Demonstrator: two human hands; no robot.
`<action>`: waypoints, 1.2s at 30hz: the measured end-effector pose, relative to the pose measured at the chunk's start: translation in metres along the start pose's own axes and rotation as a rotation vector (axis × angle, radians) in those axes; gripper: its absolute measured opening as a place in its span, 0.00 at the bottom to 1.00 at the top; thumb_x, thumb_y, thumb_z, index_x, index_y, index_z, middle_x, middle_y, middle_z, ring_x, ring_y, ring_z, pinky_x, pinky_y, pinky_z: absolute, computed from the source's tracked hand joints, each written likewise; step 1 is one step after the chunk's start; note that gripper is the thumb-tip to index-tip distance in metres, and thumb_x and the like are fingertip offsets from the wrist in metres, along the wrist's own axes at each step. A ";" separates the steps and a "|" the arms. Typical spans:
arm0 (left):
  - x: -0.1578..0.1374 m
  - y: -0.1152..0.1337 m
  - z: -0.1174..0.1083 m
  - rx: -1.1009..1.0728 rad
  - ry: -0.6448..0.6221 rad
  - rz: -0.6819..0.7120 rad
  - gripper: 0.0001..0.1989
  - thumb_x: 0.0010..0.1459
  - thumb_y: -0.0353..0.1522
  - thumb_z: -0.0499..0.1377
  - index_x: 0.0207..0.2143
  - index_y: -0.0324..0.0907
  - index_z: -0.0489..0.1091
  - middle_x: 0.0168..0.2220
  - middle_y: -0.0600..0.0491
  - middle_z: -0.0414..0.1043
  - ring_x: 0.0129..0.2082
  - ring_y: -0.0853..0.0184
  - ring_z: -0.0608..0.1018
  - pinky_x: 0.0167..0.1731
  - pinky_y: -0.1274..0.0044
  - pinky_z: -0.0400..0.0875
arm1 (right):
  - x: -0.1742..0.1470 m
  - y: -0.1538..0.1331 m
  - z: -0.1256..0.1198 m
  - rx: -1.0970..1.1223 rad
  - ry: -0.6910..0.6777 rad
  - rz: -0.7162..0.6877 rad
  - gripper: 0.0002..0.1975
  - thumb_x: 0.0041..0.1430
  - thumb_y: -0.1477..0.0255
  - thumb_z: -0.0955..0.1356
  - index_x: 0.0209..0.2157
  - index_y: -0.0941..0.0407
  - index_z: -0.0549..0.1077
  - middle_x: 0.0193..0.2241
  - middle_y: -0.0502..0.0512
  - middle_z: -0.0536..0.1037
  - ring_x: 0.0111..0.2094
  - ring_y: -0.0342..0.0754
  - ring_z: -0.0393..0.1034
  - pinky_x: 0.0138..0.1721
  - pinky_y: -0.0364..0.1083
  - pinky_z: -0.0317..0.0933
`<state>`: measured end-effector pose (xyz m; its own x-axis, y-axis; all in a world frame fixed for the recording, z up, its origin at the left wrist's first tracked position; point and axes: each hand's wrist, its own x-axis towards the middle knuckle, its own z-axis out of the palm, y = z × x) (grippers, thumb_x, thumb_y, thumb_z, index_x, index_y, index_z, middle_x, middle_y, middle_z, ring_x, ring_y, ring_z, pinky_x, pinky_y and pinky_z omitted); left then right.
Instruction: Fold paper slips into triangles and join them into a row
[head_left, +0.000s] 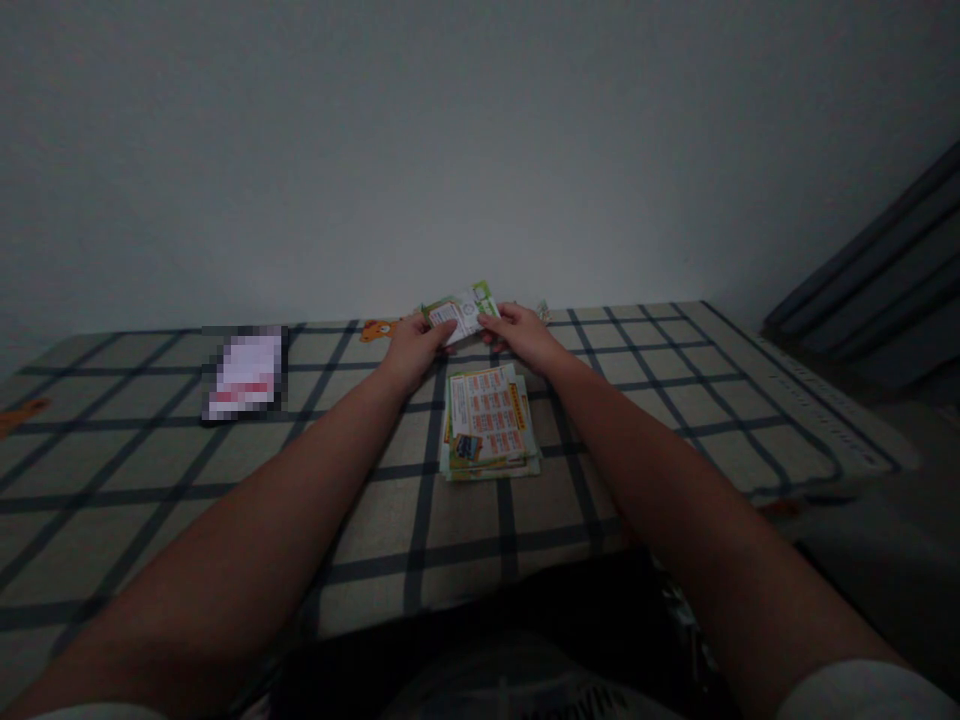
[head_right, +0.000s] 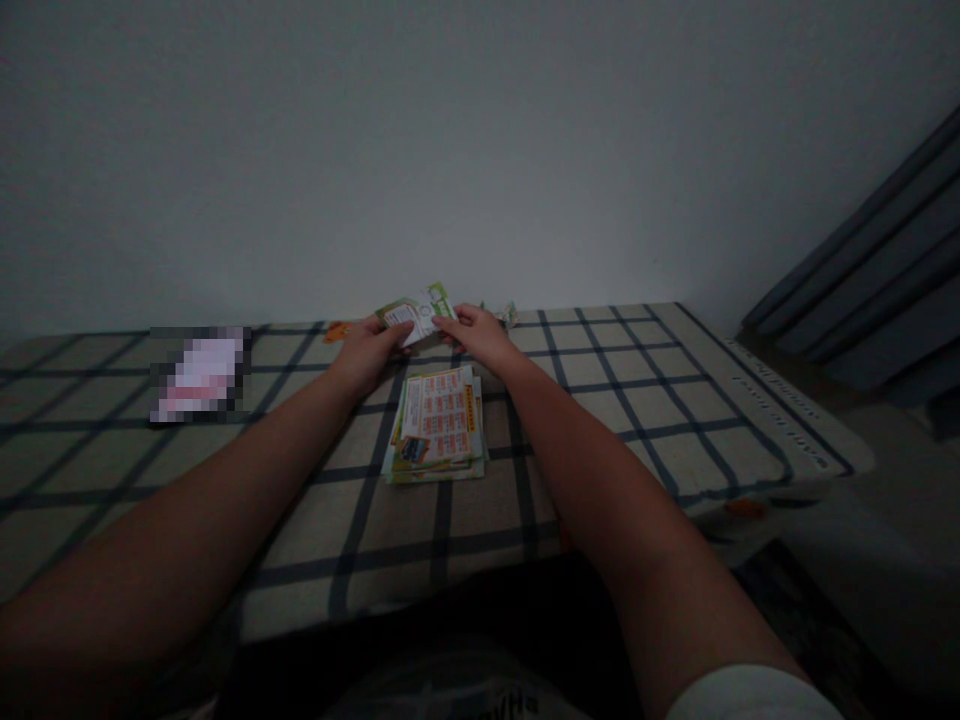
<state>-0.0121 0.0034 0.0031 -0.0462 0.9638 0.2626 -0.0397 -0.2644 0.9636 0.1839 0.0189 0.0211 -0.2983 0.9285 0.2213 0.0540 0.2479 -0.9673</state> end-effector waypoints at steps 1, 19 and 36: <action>-0.001 0.001 0.001 -0.016 -0.005 -0.010 0.19 0.45 0.39 0.70 0.39 0.39 0.79 0.40 0.47 0.82 0.35 0.62 0.80 0.37 0.72 0.75 | 0.000 0.000 0.000 0.017 0.013 0.008 0.07 0.61 0.67 0.72 0.33 0.56 0.74 0.32 0.53 0.78 0.32 0.42 0.73 0.28 0.40 0.66; -0.011 0.010 0.006 0.023 -0.021 0.049 0.22 0.45 0.48 0.72 0.35 0.40 0.81 0.37 0.48 0.82 0.36 0.62 0.80 0.47 0.67 0.75 | 0.000 -0.006 0.000 0.009 0.113 -0.081 0.05 0.58 0.70 0.72 0.32 0.56 0.72 0.30 0.50 0.76 0.32 0.44 0.71 0.37 0.44 0.67; -0.007 0.004 0.002 0.084 -0.012 0.011 0.22 0.42 0.46 0.74 0.35 0.39 0.82 0.37 0.45 0.83 0.36 0.60 0.81 0.44 0.67 0.75 | 0.001 0.000 -0.001 0.076 0.095 -0.094 0.12 0.58 0.66 0.72 0.27 0.55 0.68 0.27 0.48 0.73 0.30 0.41 0.68 0.32 0.42 0.64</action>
<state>-0.0097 -0.0045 0.0048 -0.0346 0.9614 0.2730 0.0443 -0.2714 0.9614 0.1846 0.0205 0.0218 -0.2070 0.9251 0.3184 -0.0431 0.3165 -0.9476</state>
